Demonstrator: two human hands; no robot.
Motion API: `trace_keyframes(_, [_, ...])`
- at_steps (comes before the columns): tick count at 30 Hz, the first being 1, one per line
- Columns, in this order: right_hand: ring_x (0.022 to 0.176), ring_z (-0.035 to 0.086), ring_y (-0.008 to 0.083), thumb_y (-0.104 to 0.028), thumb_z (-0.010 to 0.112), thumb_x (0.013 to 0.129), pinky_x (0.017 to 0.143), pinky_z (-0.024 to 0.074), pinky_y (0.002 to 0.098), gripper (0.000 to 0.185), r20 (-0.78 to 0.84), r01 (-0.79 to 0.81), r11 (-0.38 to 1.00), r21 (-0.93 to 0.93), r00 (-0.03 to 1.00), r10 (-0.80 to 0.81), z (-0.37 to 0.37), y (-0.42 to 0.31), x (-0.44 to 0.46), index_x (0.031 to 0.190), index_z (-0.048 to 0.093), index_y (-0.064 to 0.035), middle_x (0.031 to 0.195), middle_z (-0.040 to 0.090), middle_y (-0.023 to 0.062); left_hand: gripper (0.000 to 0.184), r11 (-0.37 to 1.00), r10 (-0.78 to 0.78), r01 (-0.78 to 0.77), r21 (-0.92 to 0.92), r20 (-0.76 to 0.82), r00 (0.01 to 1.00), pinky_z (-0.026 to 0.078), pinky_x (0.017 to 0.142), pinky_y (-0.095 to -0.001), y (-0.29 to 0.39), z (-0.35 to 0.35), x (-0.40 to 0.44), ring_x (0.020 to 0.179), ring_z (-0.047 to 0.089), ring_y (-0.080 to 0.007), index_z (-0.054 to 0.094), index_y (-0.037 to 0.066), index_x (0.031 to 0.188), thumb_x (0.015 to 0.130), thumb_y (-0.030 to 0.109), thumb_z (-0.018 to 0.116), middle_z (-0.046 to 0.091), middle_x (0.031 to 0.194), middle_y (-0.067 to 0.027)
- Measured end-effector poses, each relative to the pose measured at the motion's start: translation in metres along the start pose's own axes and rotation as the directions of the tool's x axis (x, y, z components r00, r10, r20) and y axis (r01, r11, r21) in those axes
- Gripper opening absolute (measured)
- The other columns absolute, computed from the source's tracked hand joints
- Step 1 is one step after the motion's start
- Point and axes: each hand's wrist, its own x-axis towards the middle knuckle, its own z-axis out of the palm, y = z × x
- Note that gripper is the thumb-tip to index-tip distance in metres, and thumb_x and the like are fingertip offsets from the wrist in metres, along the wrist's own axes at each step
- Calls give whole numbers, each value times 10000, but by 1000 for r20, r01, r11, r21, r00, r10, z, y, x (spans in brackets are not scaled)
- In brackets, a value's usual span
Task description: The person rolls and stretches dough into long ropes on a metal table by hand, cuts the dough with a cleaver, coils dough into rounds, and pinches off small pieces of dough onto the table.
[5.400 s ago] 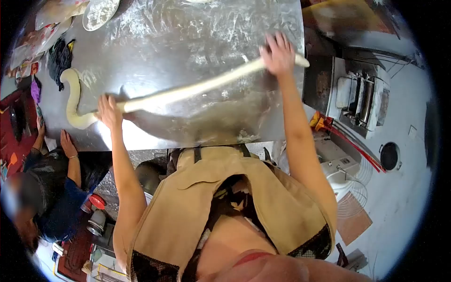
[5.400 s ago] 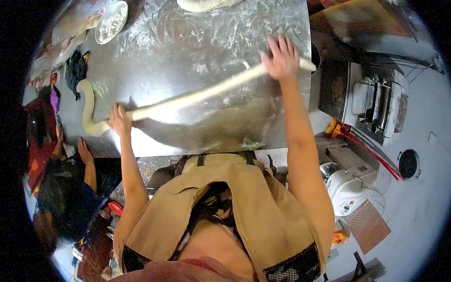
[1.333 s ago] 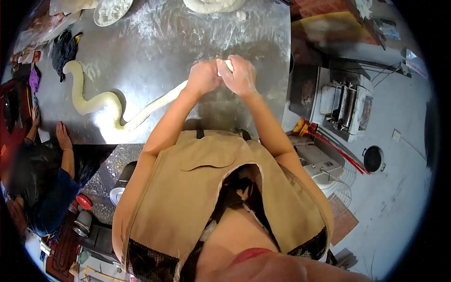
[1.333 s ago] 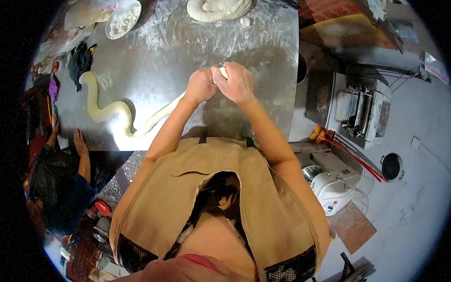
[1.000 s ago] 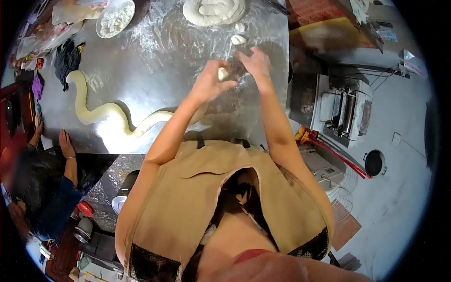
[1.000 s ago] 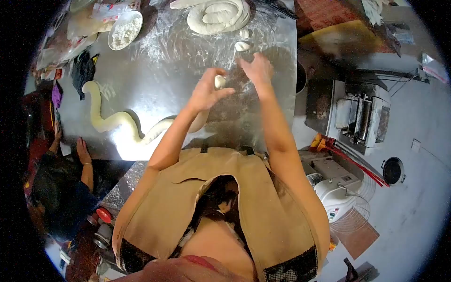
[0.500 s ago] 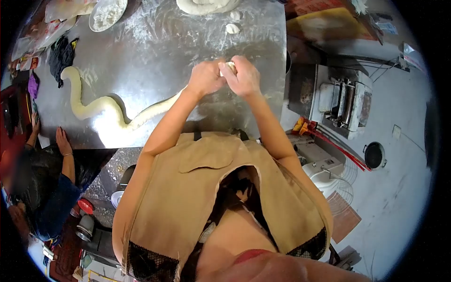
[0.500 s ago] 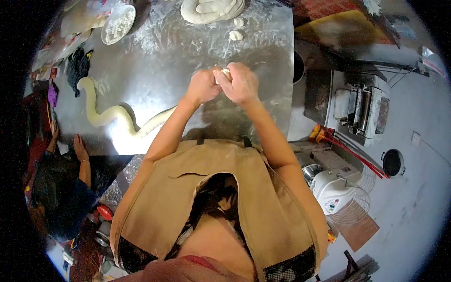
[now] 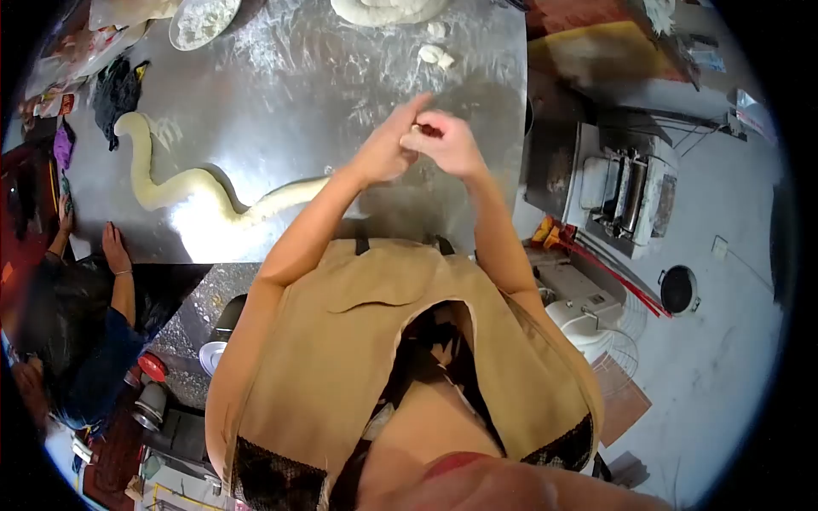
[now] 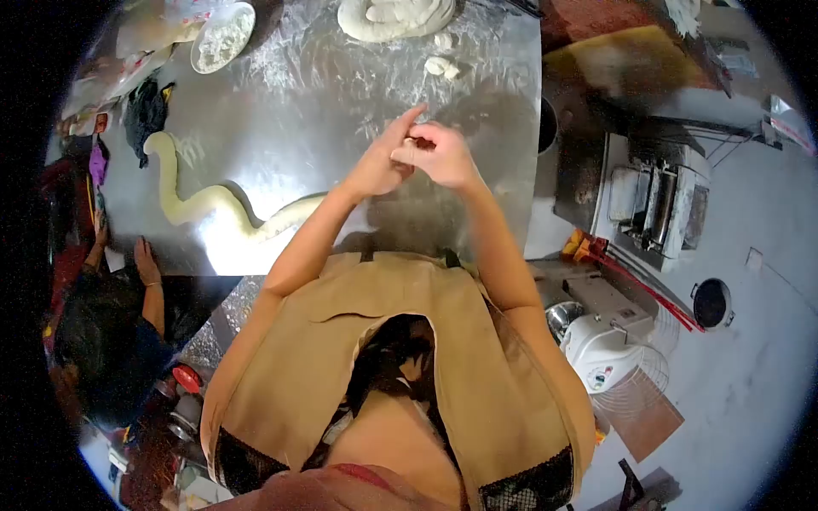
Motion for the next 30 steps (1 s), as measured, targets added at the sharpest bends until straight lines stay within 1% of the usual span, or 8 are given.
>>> trace_keyframes(6, [731, 626, 131, -152, 740, 818, 663, 497, 284, 213, -89, 65, 986, 153, 995, -52, 6, 1, -16, 955, 655, -14, 830, 675, 47, 336, 982, -133, 124, 140, 59, 989, 509, 729, -476, -4, 5, 1, 832, 628, -420, 600, 99, 1085, 763, 162, 673, 668, 849, -201])
trace_keyframes(8, [689, 631, 265, -293, 713, 803, 644, 501, 372, 281, -121, 180, 722, -668, 931, -345, 8, -18, -21, 831, 632, -26, 844, 666, 128, 196, 956, -198, 187, 224, 27, 980, 508, 699, -485, -4, 10, 5, 818, 630, -405, 622, 88, 892, 771, 233, 672, 674, 848, -178])
trace_keyframes(15, [716, 639, 369, -405, 642, 814, 652, 502, 450, 372, -253, 111, 816, -568, 919, -302, 2, 45, 34, 737, 576, -48, 814, 657, 195, 213, 932, -160, 169, 320, -54, 986, 504, 666, -431, 17, 24, 7, 751, 617, -395, 606, 72, 875, 758, 219, 707, 634, 762, -181])
trace_keyframes(17, [728, 644, 405, -432, 643, 806, 681, 514, 481, 393, -399, -118, 625, -771, 856, -330, -13, 89, 71, 792, 610, -40, 767, 654, 214, 213, 965, 15, -56, 258, 158, 987, 508, 648, -426, 53, 29, -4, 682, 589, -407, 600, 78, 822, 759, 244, 717, 596, 668, -162])
trace_keyframes(21, [936, 647, 404, -554, 680, 754, 826, 495, 498, 634, -358, -254, 589, -767, 931, -65, -29, 36, 51, 1065, 643, -2, 1026, 667, 235, 799, 977, -200, 199, -73, -5, 980, 480, 872, -359, 26, 1, -5, 1010, 544, -332, 379, 106, 1415, 708, 119, 752, 505, 1146, -182])
trace_keyframes(23, [962, 656, 277, -465, 739, 755, 831, 506, 410, 625, -271, -121, 725, -678, 958, -93, -22, 21, 20, 1152, 622, 3, 1103, 658, 188, 1049, 967, -249, 254, -28, 122, 961, 404, 984, -353, 8, -7, 1, 1151, 435, -322, 91, 151, 1534, 700, 30, 715, 339, 1304, -178])
trace_keyframes(25, [860, 635, 159, -200, 770, 795, 772, 502, 291, 406, 176, -58, 980, 191, 984, 24, -1, 11, -7, 1102, 630, 27, 953, 673, 78, 1020, 998, 10, -2, -58, 129, 992, 379, 1010, -344, 0, -1, -2, 1156, 453, -312, 101, 135, 1533, 705, 4, 681, 379, 1290, -172])
trace_keyframes(30, [816, 608, 102, -112, 773, 780, 691, 485, 259, 291, 9, 4, 995, 102, 1000, -4, -2, 5, -20, 1012, 647, 9, 898, 650, 42, 320, 987, -89, 84, 141, 34, 995, 506, 684, -436, 6, 4, -6, 793, 623, -411, 596, 84, 1061, 753, 98, 680, 643, 831, -178])
